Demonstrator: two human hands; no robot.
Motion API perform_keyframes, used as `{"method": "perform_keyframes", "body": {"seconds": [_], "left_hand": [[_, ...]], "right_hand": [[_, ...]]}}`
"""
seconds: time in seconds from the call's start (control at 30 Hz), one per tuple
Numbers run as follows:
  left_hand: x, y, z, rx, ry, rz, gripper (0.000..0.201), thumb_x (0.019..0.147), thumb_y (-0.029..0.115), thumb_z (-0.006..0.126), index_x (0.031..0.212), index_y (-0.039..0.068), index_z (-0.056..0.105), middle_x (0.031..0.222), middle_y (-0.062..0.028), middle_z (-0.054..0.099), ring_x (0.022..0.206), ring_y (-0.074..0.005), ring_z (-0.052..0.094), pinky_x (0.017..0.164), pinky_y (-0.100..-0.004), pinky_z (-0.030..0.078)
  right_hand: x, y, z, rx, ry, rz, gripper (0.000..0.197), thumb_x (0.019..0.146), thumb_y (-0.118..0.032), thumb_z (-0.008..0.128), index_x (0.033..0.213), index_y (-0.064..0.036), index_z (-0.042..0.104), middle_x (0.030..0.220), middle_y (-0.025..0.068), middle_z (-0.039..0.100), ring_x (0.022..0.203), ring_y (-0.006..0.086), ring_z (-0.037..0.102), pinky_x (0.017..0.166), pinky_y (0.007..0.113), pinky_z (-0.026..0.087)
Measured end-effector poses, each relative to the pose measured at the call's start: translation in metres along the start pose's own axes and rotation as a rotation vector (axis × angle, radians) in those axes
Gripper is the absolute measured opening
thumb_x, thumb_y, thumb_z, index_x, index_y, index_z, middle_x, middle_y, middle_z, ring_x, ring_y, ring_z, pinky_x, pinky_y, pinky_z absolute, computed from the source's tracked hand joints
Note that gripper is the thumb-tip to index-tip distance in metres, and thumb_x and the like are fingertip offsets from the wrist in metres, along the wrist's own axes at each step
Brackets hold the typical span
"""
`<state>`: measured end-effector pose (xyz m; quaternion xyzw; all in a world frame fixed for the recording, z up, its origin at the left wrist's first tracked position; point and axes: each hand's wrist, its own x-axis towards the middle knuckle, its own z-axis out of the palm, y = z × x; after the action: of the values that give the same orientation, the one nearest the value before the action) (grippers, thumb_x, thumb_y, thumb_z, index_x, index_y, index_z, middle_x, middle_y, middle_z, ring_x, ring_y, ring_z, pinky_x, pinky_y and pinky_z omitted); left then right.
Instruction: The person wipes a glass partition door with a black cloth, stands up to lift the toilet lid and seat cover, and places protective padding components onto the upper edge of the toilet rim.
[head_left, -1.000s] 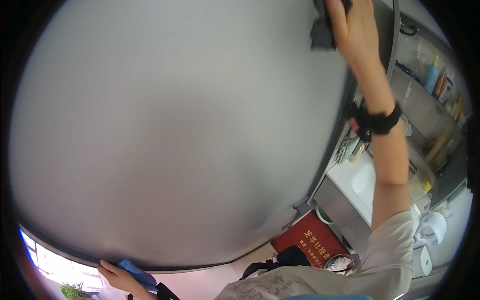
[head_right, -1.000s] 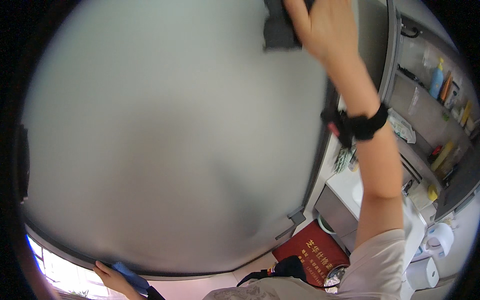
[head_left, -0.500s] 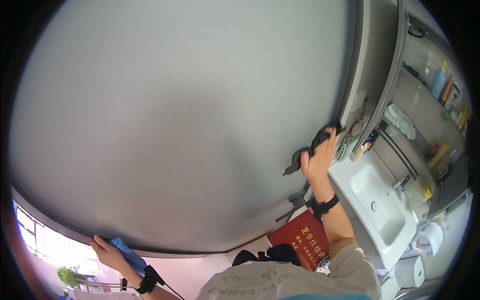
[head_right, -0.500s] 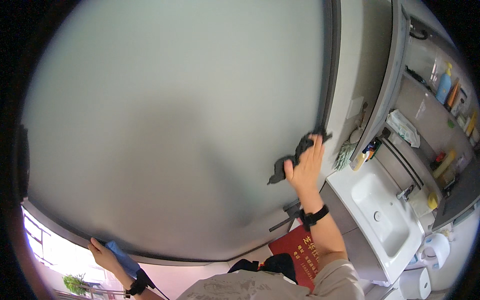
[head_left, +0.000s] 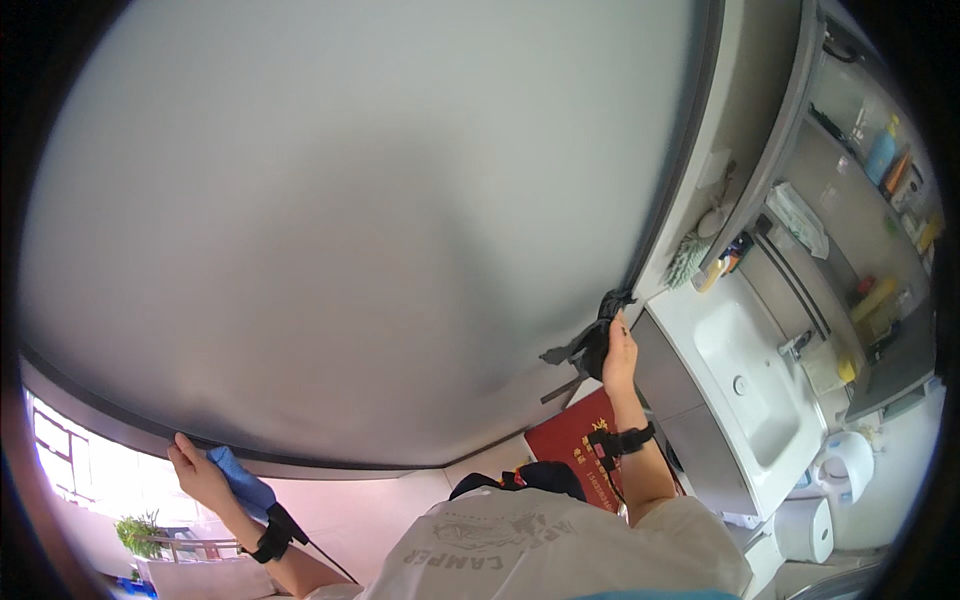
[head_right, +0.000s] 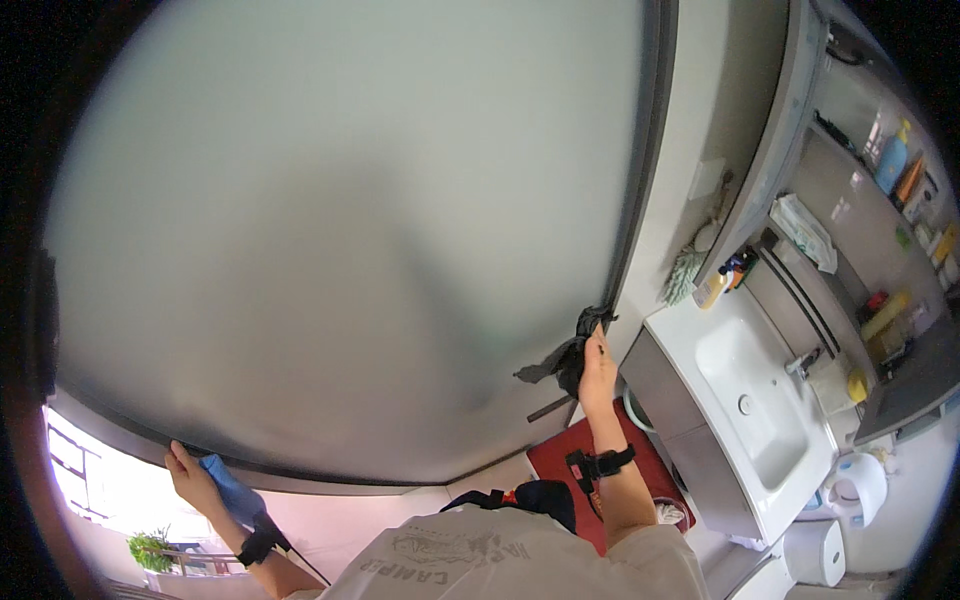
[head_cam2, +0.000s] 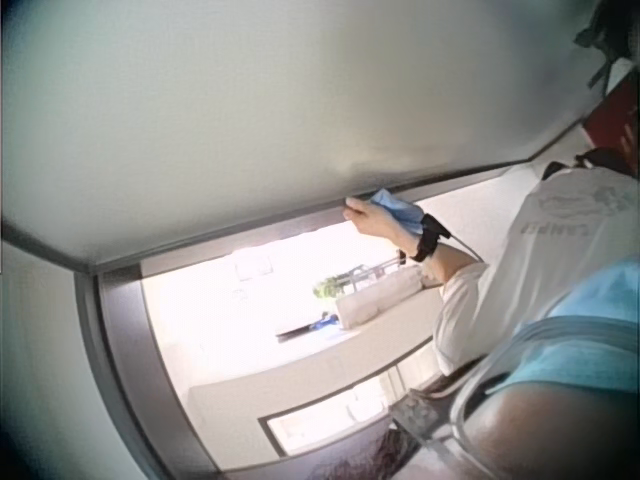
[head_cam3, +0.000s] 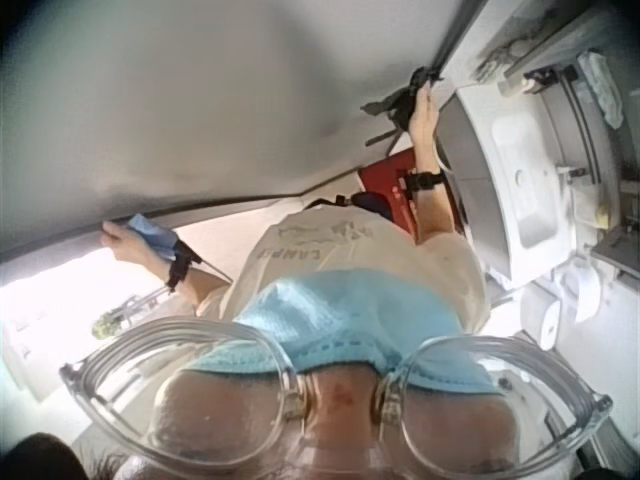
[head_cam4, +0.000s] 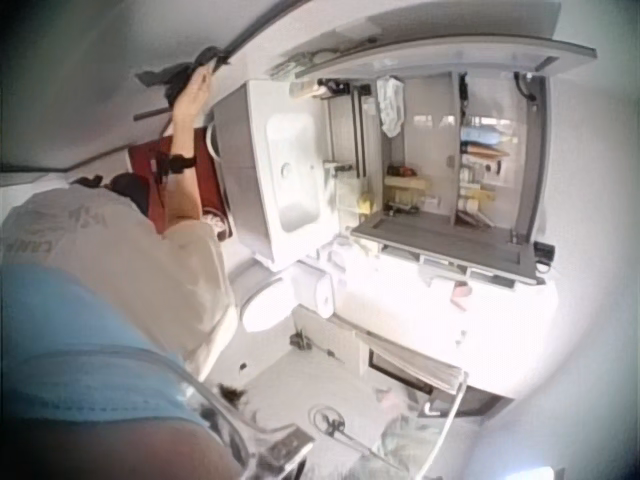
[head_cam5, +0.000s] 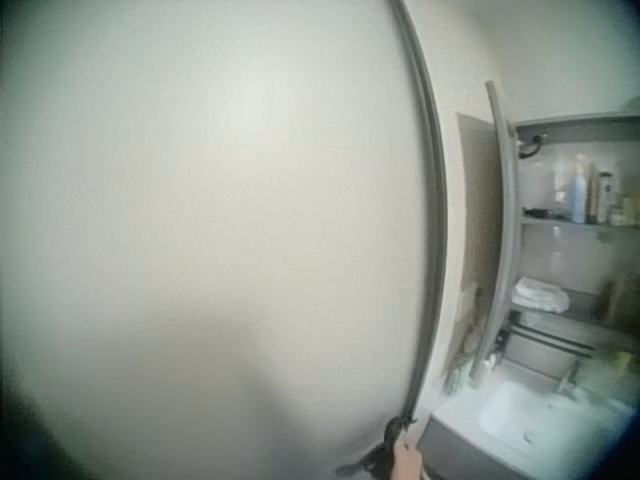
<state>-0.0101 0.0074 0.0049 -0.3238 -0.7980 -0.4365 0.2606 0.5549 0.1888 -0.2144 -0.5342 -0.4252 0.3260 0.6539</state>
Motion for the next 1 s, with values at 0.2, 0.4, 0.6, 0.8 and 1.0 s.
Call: {"method": "perform_keyframes", "body": {"seconds": [0.2, 0.4, 0.6, 0.8, 1.0], "left_hand": [[-0.043, 0.025, -0.026, 0.039, -0.054, -0.111, 0.036, 0.093, 0.040, 0.052, 0.094, 0.004, 0.057, 0.065, -0.0041, 0.051, 0.059, -0.0099, 0.042, 0.051, -0.0248, 0.033], [-0.113, 0.048, 0.019, -0.458, -0.752, 0.072, 0.017, 0.088, 0.017, 0.060, 0.081, 0.002, 0.059, 0.065, 0.0018, 0.049, 0.061, -0.0068, 0.041, 0.052, -0.0234, 0.034], [-0.181, 0.140, 0.089, -0.897, -1.731, 0.152, 0.033, 0.086, 0.020, 0.063, 0.113, 0.003, 0.058, 0.099, -0.0043, 0.063, 0.086, -0.0121, 0.057, 0.074, -0.0267, 0.047], [-0.196, 0.189, 0.104, -1.108, -2.095, -0.013, 0.063, 0.079, 0.023, 0.070, 0.131, 0.001, 0.041, 0.113, -0.0111, 0.058, 0.100, -0.0140, 0.054, 0.083, -0.0308, 0.045], [-0.241, 0.180, 0.110, -1.060, -1.727, 0.108, 0.059, 0.080, 0.024, 0.071, 0.125, -0.002, 0.043, 0.107, -0.0091, 0.060, 0.086, -0.0110, 0.058, 0.067, -0.0235, 0.047]], "right_hand": [[-0.042, -0.064, -0.042, 1.099, -0.114, 0.778, 0.055, 0.093, -0.045, 0.039, 0.120, 0.0011, 0.053, 0.120, 0.0170, 0.057, 0.109, 0.0315, 0.054, 0.098, 0.044, 0.041], [-0.047, -0.105, -0.047, 1.364, -0.288, 0.682, 0.052, 0.093, -0.042, 0.043, 0.117, 0.0031, 0.055, 0.116, 0.0185, 0.059, 0.105, 0.0321, 0.057, 0.096, 0.045, 0.043], [-0.055, -0.125, 0.021, 1.554, -0.622, 0.862, 0.050, 0.092, -0.040, 0.044, 0.111, 0.0036, 0.058, 0.110, 0.0195, 0.062, 0.101, 0.0321, 0.060, 0.092, 0.044, 0.045], [-0.069, -0.136, 0.054, 1.293, -0.504, 0.944, 0.050, 0.092, -0.042, 0.042, 0.110, 0.0015, 0.058, 0.110, 0.0172, 0.062, 0.099, 0.0308, 0.060, 0.092, 0.044, 0.045], [-0.084, -0.136, 0.062, 0.995, -0.162, 0.982, 0.037, 0.094, -0.033, 0.037, 0.107, -0.0039, 0.055, 0.103, 0.0109, 0.060, 0.097, 0.0244, 0.057, 0.086, 0.038, 0.047]]}}
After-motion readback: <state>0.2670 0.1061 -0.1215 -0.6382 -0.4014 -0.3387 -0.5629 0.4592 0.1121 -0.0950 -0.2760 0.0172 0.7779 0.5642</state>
